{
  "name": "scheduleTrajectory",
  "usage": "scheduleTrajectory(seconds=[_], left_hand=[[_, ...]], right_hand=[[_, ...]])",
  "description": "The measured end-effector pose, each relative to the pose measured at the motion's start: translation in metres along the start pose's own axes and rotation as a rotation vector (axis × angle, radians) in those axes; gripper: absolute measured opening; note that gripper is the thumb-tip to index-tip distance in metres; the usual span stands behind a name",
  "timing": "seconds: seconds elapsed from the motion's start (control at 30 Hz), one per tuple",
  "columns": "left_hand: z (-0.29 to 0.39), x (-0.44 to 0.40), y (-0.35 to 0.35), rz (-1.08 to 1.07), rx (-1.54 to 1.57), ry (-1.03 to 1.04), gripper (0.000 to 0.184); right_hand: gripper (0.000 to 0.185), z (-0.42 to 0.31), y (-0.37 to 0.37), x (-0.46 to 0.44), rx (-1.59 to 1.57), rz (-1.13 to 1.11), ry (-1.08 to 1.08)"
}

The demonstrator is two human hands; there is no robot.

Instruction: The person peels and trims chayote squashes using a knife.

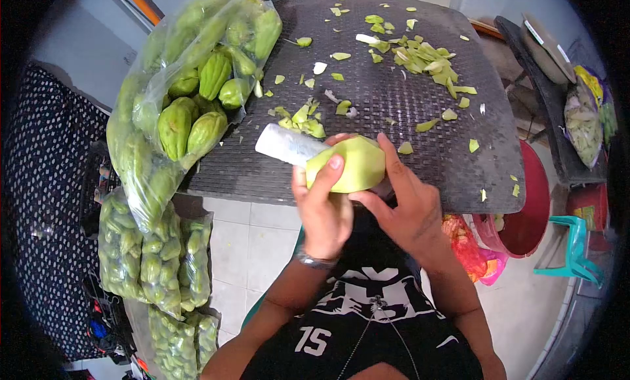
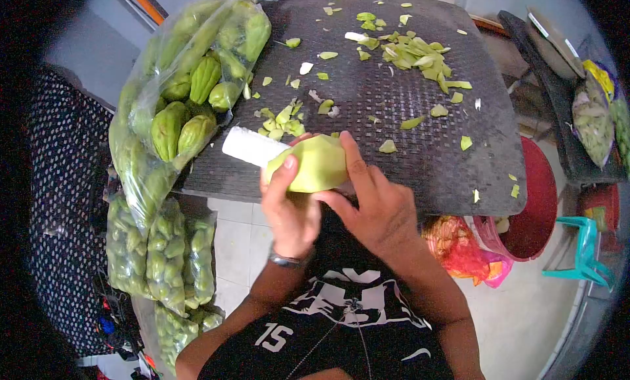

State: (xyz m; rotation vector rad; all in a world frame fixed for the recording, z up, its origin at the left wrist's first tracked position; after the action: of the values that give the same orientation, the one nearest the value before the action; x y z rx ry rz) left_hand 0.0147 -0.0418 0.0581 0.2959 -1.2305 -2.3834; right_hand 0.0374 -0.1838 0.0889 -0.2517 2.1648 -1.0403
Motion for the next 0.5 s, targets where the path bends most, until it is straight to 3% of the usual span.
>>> scheduleTrajectory(seconds=[0.03,0.1,0.17,0.27,0.5], left_hand=[[0.009,-0.005,-0.001,-0.08,-0.044,-0.035,0.04],[0.014,-0.016,-0.008,-0.216,0.045,-0.334,0.047],[0.004,-0.018,-0.012,-0.268,0.026,-0.506,0.05],[-0.014,-0.018,-0.012,-0.206,-0.105,-0.366,0.061],[-0.042,-0.004,-0.005,-0.011,0.055,-0.106,0.057]], right_hand=[[0.086,0.003,-0.004,-0.002,0.01,-0.052,-0.018],[0.086,0.008,-0.011,-0.005,0.03,-0.154,-0.057],[0.086,0.012,-0.011,-0.006,0.03,-0.209,-0.133],[0.085,0.022,-0.007,-0.013,0.05,-0.278,-0.127],[0.085,0.033,-0.003,-0.018,-0.06,-0.201,-0.099]])
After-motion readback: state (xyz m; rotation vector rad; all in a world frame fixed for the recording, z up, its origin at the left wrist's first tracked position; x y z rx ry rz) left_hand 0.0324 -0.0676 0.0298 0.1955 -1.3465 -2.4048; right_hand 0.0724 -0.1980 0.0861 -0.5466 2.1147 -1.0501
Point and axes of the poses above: each hand's wrist, its own x-axis away from the middle knuckle, its own y-axis out of the palm, z = x × y, the point moved 6 cm from there along -x, towards the middle knuckle, and after that the axes turned 8 degrees about x, right-handed, at the moved point
